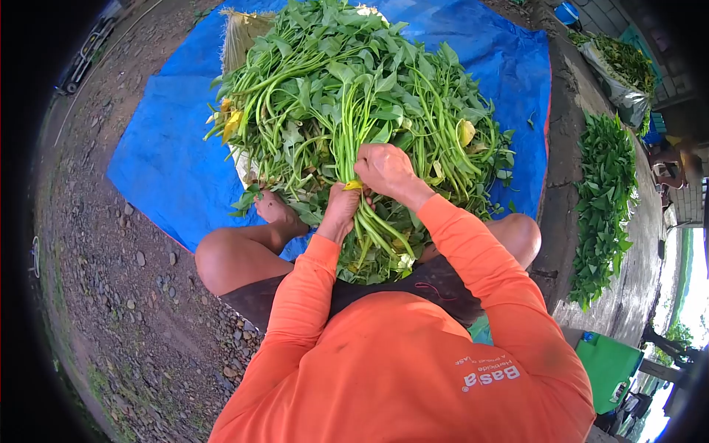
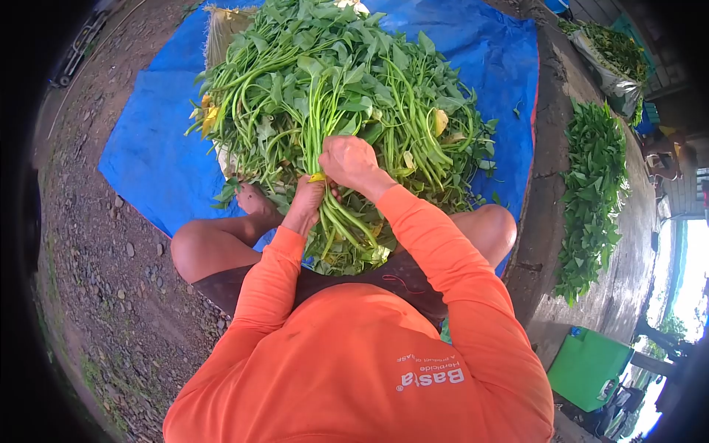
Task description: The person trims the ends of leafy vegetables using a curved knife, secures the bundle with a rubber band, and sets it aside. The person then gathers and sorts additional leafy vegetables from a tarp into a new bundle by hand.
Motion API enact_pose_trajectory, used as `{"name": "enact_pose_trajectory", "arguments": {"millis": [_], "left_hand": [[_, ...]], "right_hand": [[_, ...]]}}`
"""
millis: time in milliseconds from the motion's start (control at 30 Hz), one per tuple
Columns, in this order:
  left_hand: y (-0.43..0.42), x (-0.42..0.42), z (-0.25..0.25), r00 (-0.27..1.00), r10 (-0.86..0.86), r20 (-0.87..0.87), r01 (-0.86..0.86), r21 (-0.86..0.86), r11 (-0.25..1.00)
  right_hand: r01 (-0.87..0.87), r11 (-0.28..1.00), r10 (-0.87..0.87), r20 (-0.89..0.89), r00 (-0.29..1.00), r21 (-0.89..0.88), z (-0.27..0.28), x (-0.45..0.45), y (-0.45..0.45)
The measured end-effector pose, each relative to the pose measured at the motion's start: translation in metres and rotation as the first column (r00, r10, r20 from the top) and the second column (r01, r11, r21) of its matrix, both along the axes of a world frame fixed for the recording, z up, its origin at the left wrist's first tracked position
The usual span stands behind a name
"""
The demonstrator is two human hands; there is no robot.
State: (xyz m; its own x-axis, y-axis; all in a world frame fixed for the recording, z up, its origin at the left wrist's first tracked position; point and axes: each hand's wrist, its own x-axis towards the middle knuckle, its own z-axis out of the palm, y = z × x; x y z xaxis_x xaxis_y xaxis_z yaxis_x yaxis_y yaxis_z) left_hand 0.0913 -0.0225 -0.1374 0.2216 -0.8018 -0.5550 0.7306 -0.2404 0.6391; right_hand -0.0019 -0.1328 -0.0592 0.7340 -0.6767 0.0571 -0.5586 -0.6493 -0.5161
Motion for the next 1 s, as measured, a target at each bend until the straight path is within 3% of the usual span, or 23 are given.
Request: {"name": "enact_pose_trajectory", "arguments": {"millis": [33, 100, 133, 167, 200, 233, 333, 433, 567, 600, 667, 700, 733, 800, 900, 967, 1000], "left_hand": [[0.000, 0.001, 0.009, 0.999, -0.003, -0.040, 0.004, 0.035, 0.999], [0.000, 0.003, 0.018, 1.000, -0.010, 0.001, 0.010, 0.016, 1.000], [0.000, 0.005, 0.020, 1.000, -0.014, 0.021, 0.014, 0.005, 1.000], [0.000, 0.007, 0.023, 1.000, 0.017, 0.013, -0.017, -0.020, 1.000], [0.000, 0.012, 0.029, 1.000, 0.020, 0.001, -0.020, -0.021, 1.000], [-0.001, 0.016, 0.028, 0.999, 0.038, 0.010, -0.037, -0.016, 0.999], [-0.005, 0.023, 0.035, 0.997, 0.065, 0.047, -0.064, -0.020, 0.998], [-0.008, 0.020, 0.048, 0.992, 0.064, 0.112, -0.063, -0.014, 0.998], [-0.010, 0.016, 0.053, 0.989, 0.052, 0.138, -0.048, -0.028, 0.998], [-0.010, 0.015, 0.054, 0.990, 0.064, 0.128, -0.054, -0.082, 0.995], [-0.011, 0.013, 0.059, 0.984, 0.074, 0.163, -0.059, -0.095, 0.994], [-0.012, 0.018, 0.044, 0.988, 0.036, 0.149, -0.020, -0.107, 0.994], [-0.013, 0.014, 0.054, 0.990, 0.061, 0.126, -0.046, -0.122, 0.991], [-0.013, 0.005, 0.071, 0.991, 0.112, 0.079, -0.100, -0.143, 0.985], [-0.013, 0.011, 0.059, 0.978, 0.143, 0.149, -0.128, -0.105, 0.986], [-0.012, 0.021, 0.043, 0.966, 0.123, 0.229, -0.110, -0.069, 0.992], [-0.012, 0.025, 0.047, 0.968, 0.165, 0.191, -0.158, -0.055, 0.986]], "right_hand": [[0.042, 0.997, -0.046, 0.055, 0.997, 0.068, -0.006, 0.001, -0.005], [0.062, 0.812, -0.251, 0.252, 0.935, 0.580, -0.014, -0.002, -0.023], [0.015, 0.630, -0.384, 0.295, 0.875, 0.776, -0.006, -0.006, -0.024], [-0.170, 0.360, -0.593, 0.365, 0.717, 0.917, 0.005, -0.015, -0.030], [-0.406, 0.105, -0.786, 0.326, 0.526, 0.908, 0.026, -0.027, -0.035], [-0.584, 0.016, -0.832, 0.334, 0.443, 0.812, 0.027, -0.042, -0.046], [-0.760, -0.039, -0.850, 0.378, 0.367, 0.649, 0.029, -0.074, -0.074], [-0.768, -0.036, -0.847, 0.388, 0.364, 0.640, 0.041, -0.090, -0.080], [-0.428, 0.246, -0.817, 0.424, 0.390, 0.870, 0.074, -0.083, -0.042], [-0.166, 0.445, -0.699, 0.457, 0.549, 0.880, 0.073, -0.079, -0.031], [-0.004, 0.815, -0.257, 0.368, 0.893, 0.580, 0.051, -0.069, -0.003], [0.066, 0.777, -0.226, 0.181, 0.957, 0.626, 0.062, -0.062, 0.018], [0.048, 0.895, -0.118, 0.131, 0.984, 0.444, 0.062, -0.057, 0.033], [-0.025, 0.973, -0.038, 0.267, 0.963, 0.228, 0.040, -0.045, 0.045], [-0.046, 0.926, -0.134, 0.439, 0.889, 0.376, 0.027, -0.045, 0.055], [-0.098, 0.870, -0.163, 0.470, 0.868, 0.483, 0.022, -0.052, 0.065], [-0.115, 0.844, -0.183, 0.482, 0.857, 0.524, 0.021, -0.058, 0.069]]}}
